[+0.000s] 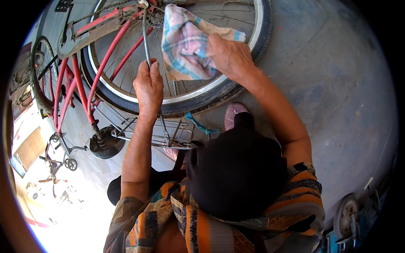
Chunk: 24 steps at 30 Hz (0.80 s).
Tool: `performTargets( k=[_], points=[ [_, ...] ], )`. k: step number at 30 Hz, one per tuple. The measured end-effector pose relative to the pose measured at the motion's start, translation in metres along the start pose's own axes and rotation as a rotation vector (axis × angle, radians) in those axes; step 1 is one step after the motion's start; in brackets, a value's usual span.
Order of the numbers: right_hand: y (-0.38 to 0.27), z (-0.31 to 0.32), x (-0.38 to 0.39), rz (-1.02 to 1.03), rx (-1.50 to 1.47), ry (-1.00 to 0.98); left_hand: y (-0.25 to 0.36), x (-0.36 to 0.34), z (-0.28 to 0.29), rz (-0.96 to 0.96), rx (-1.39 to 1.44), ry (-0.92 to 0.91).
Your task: The person wipes the rim and spokes of a bicycle wheel with a cloth, rotating the wheel by hand to reach different sections.
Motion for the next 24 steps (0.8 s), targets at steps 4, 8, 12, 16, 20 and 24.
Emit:
performTargets(
  k=[4, 8, 12, 16, 20, 24],
  points=[
    [0.004, 0.01, 0.033, 0.054, 0.012, 0.053, -0.008, 0.0, -0.004, 0.012, 0.07, 0.001],
    [-0.007, 0.003, 0.0, 0.144, -0.035, 0.134, -0.008, -0.001, -0.009, -0.018, 0.136, 0.021],
    [-0.01, -0.028, -0.07, 0.18, -0.037, 0.122, -0.005, -0.001, -0.004, -0.052, 0.086, 0.059],
    [0.003, -0.035, -0.069, 0.145, 0.035, 0.101, -0.001, -0.002, -0.001, -0.061, 0.058, 0.058],
    [0.0, -0.012, -0.028, 0.157, 0.042, 0.076, -0.007, 0.0, -0.003, -0.048, 0.064, 0.052],
    [0.012, 0.012, 0.032, 0.065, 0.051, 0.005, -0.007, 0.0, -0.005, -0.034, 0.091, 0.029]
  ],
)
Point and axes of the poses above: each hand's wrist, its own x-axis away from the middle knuckle, its own z-axis out of the back of the hand, y = z × x, the point moved 4 cm from there along -x, towards the middle knuckle, and after that the axes turned 15 degrees about -x, right-handed, at the moved point
